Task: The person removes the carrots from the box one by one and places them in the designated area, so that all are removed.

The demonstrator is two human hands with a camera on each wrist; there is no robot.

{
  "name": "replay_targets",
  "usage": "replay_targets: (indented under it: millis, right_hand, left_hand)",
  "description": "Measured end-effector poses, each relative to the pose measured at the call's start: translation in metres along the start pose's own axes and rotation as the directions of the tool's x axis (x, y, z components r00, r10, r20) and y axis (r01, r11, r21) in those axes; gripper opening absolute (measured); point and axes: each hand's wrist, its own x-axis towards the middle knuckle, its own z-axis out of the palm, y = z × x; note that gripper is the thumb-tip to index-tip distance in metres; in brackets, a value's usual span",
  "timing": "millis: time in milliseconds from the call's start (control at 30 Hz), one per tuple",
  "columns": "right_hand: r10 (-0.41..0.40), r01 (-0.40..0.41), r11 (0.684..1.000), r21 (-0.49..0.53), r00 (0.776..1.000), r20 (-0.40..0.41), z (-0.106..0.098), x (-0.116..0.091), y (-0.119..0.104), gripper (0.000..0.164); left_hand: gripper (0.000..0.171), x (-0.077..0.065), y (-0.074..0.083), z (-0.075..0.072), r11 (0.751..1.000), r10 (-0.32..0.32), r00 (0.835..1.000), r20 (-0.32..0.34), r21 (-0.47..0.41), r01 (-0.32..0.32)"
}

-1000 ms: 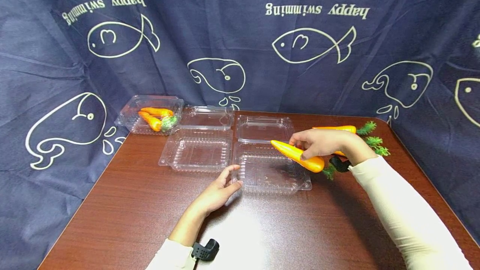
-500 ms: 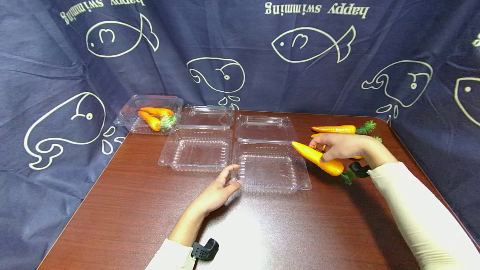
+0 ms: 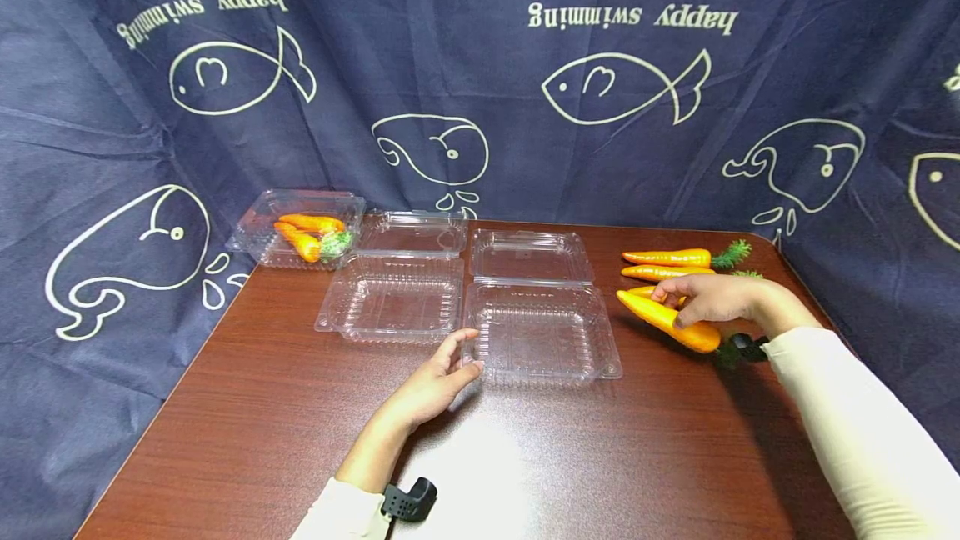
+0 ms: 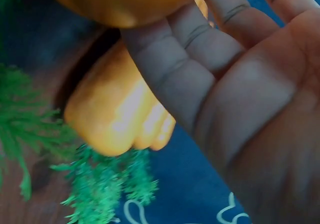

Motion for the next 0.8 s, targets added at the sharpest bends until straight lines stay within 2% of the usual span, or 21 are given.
replay_targets:
  millis: [167, 367, 500, 633, 800]
  right_hand:
    - [0.037, -0.038, 0.999, 0.033, 0.999, 0.026, -0.004, -0.003, 0.014, 0.045]
    - [0.013, -0.019, 0.997, 0.071, 0.997, 0.08, -0.008, -0.006, 0.026, 0.043]
    - [0.027, -0.033, 0.997, 0.064, 0.995, 0.097, -0.009, -0.007, 0.026, 0.043]
    - [0.052, -0.055, 0.998, 0.025, 0.994, 0.096, -0.007, -0.008, 0.024, 0.045]
    - [0.041, -0.037, 0.998, -0.048, 0.996, 0.082, -0.002, -0.006, 0.023, 0.044]
  left_hand:
    - [0.054, 0.001, -0.001, 0.0, 1.0, 0.004, 1.0, 0.008, -0.004, -0.004]
    - [0.054, 0.001, -0.001, 0.0, 1.0, -0.002, 1.0, 0.013, -0.008, 0.002]
    - [0.054, 0.0, 0.0, -0.001, 1.0, -0.014, 1.0, 0.01, 0.003, 0.014]
    - [0.053, 0.0, 0.0, 0.0, 1.0, -0.009, 1.0, 0.003, 0.003, 0.009]
    - [0.053, 0.0, 0.001, 0.0, 1.0, -0.004, 1.0, 0.003, 0.0, 0.004]
